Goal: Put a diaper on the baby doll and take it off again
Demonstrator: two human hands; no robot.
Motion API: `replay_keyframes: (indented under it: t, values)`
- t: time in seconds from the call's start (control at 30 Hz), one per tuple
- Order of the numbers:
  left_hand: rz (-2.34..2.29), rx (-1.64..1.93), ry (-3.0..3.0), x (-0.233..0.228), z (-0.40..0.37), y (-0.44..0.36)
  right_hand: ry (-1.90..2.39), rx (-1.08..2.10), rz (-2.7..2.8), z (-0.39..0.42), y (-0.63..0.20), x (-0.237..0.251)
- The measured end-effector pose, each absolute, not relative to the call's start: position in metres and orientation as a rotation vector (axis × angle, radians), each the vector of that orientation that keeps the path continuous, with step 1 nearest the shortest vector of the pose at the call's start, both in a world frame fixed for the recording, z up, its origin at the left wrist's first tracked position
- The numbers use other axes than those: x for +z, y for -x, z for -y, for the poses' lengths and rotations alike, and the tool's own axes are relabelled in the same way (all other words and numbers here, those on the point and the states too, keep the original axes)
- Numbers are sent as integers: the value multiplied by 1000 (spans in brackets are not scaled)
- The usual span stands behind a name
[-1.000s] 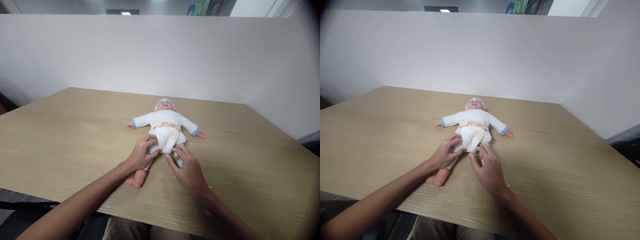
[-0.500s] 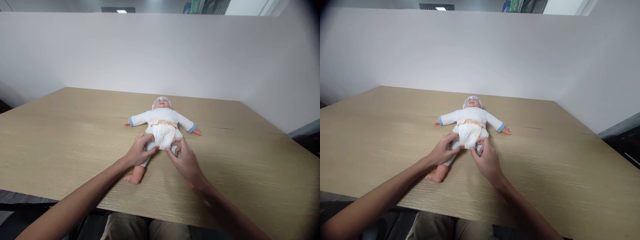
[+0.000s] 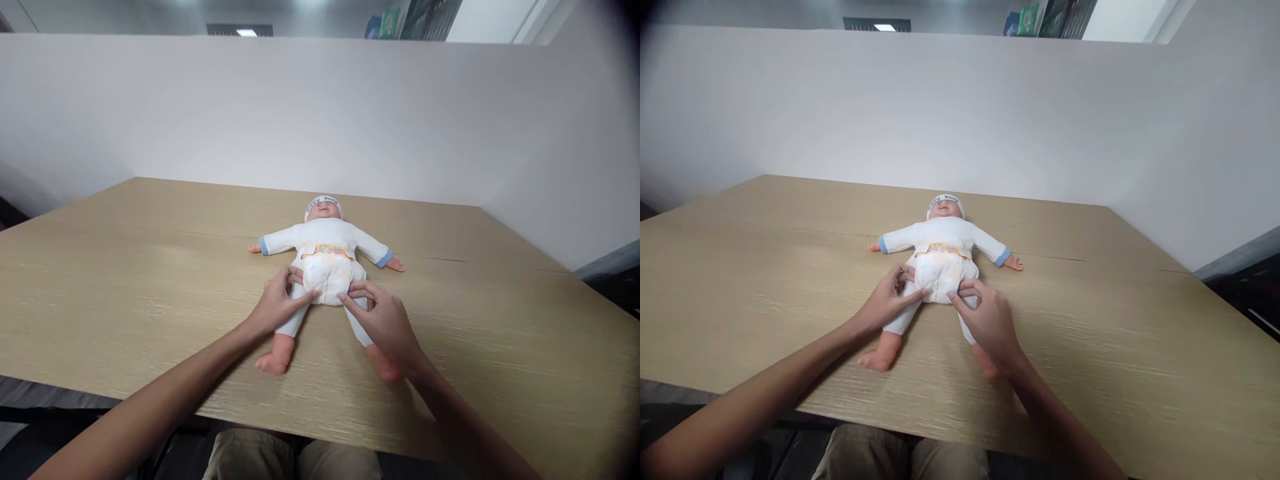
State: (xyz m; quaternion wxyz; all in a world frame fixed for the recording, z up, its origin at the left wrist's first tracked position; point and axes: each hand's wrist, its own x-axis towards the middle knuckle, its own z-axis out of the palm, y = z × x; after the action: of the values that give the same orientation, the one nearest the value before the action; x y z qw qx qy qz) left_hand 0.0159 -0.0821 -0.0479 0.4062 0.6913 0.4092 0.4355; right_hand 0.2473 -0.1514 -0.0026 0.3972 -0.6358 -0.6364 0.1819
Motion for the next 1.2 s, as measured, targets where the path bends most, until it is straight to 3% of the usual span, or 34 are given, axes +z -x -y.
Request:
replay_keyframes:
  t: [0.2,0.47,0.67,0.77,1.0,1.2]
  values:
    - [-1073,957,-1862,-36,82,-14,1590,404,1761,148,-249,-11]
    - [-809,743,-1248,-26,72,-7,1626,588,1581,148,-249,-11]
    - [-728,810,-1205,-33,71,-8,1586,321,1572,144,-253,-19]
    - [-751,865,-1201,-36,73,-12,1560,334,1568,140,-257,-25]
    - [-787,781,-1409,-14,89,18,1564,457,1687,172,-278,-18]
    - [-1147,753,-1868,-4,54,66,1648,198,1739,163,-331,-10]
